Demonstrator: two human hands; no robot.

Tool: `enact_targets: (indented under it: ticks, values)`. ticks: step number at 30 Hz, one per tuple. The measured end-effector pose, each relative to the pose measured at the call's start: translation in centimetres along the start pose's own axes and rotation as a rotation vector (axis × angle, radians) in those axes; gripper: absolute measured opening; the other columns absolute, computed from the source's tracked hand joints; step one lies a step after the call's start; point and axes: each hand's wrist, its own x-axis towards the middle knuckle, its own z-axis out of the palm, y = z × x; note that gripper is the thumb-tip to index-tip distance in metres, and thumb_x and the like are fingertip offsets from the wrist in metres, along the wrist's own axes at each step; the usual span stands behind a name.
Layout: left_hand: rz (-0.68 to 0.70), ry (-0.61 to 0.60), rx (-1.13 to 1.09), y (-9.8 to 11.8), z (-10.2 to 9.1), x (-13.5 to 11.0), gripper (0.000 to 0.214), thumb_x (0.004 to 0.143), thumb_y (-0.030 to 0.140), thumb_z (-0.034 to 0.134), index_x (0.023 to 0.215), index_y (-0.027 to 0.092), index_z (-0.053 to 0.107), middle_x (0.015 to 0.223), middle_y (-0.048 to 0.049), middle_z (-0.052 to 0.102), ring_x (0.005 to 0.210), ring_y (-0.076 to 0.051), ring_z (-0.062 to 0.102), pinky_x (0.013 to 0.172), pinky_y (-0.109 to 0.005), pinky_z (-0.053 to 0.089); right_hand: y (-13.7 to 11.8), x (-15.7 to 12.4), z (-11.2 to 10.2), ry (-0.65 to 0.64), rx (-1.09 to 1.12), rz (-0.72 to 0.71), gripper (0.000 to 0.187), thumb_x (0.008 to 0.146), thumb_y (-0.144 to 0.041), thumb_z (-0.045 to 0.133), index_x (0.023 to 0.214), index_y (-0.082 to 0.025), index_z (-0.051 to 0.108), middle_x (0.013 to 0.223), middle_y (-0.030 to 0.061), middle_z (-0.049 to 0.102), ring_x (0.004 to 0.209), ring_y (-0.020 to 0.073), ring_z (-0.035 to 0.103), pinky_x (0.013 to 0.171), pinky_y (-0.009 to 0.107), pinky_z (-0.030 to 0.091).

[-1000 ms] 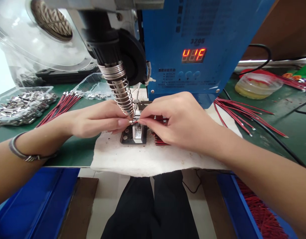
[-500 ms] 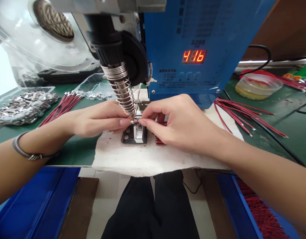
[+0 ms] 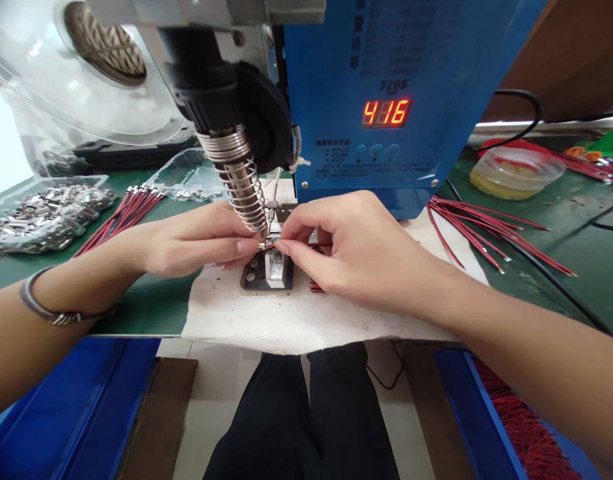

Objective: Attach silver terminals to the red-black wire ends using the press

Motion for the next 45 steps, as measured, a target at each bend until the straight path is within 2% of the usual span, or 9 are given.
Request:
enact_targets:
  ticks: [8, 15, 31, 39, 45]
  values:
    - [0.037, -0.003, 0.016, -0.12, -0.11, -0.08, 0.032, 0.111, 0.021, 0.051, 0.079, 0.024, 0.053, 0.065, 0.0019, 0.055, 0.058, -0.015, 0.048, 0.057, -0.028, 0.042, -0.15, 0.18, 0.09, 0.009, -0.006, -0.006, 0.017, 0.103, -0.019, 0.075, 0.089, -0.025, 0.082, 0.071, -0.0024, 0.078, 0.055, 0.0159, 0.065, 0.062, 0.035, 0.052]
    - [0.037, 0.001, 0.015, -0.13, -0.03, 0.07, 0.029, 0.107, 0.019, 0.056, 0.079, 0.024, 0.052, 0.063, 0.0028, 0.055, 0.057, -0.014, 0.048, 0.056, -0.027, 0.042, -0.09, 0.14, 0.06, 0.008, -0.026, -0.024, 0.016, 0.103, -0.016, 0.075, 0.092, -0.023, 0.083, 0.07, -0.0025, 0.078, 0.053, 0.0141, 0.062, 0.061, 0.033, 0.05]
    - [0.065, 0.017, 0.015, -0.04, -0.02, 0.18, 0.026, 0.106, 0.019, 0.058, 0.082, 0.024, 0.054, 0.061, 0.0034, 0.056, 0.054, -0.014, 0.048, 0.053, -0.027, 0.042, 0.01, -0.05, 0.12, 0.021, -0.028, -0.023, 0.014, 0.104, -0.021, 0.074, 0.093, -0.024, 0.083, 0.082, 0.0005, 0.085, 0.068, 0.0191, 0.075, 0.068, 0.035, 0.054]
    - [0.053, 0.01, 0.007, -0.1, -0.04, 0.18, 0.026, 0.105, 0.021, 0.061, 0.081, 0.024, 0.053, 0.06, 0.0035, 0.055, 0.054, -0.014, 0.047, 0.052, -0.028, 0.041, 0.14, -0.08, 0.12, 0.017, -0.029, -0.052, 0.014, 0.104, -0.019, 0.074, 0.093, -0.023, 0.083, 0.084, -0.0001, 0.085, 0.066, 0.0167, 0.073, 0.068, 0.033, 0.054]
    - [0.029, 0.007, 0.01, -0.04, 0.0, 0.01, 0.026, 0.107, 0.022, 0.061, 0.081, 0.024, 0.055, 0.062, 0.0031, 0.056, 0.056, -0.015, 0.049, 0.055, -0.027, 0.042, 0.08, 0.11, 0.1, 0.015, -0.013, -0.044, 0.014, 0.103, -0.021, 0.074, 0.093, -0.023, 0.084, 0.081, -0.001, 0.084, 0.06, 0.0142, 0.066, 0.066, 0.032, 0.054]
